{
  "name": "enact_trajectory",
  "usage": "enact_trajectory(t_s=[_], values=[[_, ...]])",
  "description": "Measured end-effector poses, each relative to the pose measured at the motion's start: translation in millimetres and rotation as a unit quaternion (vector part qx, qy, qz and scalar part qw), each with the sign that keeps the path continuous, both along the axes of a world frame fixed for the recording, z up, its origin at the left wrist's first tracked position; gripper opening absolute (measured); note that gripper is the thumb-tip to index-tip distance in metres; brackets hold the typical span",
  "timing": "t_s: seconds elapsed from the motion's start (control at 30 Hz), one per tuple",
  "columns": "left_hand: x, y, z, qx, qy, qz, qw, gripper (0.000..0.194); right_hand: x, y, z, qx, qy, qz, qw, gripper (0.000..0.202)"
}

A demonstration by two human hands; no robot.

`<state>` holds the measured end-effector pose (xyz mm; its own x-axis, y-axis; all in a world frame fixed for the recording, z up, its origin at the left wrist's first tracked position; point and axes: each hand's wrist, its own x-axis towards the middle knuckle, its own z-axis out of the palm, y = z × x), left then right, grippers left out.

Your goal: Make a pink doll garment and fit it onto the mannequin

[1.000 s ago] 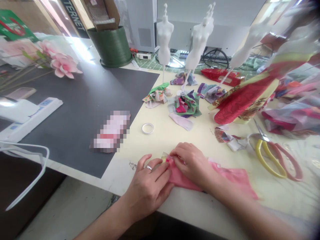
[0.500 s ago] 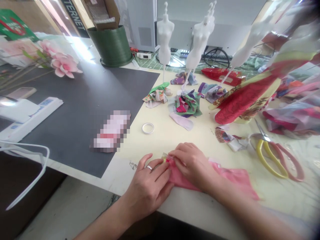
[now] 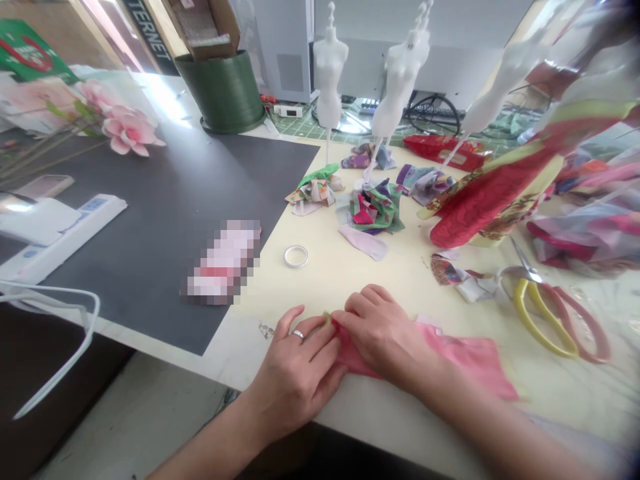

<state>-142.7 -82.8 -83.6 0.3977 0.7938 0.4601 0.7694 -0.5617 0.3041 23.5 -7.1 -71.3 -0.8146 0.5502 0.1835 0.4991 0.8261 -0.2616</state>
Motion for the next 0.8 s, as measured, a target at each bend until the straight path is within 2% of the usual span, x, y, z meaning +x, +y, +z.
enact_trajectory(t_s=[0.8], values=[[-0.4, 0.3, -0.9, 0.001, -0.004, -0.001, 1.000, 0.022, -0.9, 2.2, -3.6, 0.000, -0.017, 0.005, 1.000, 0.016]])
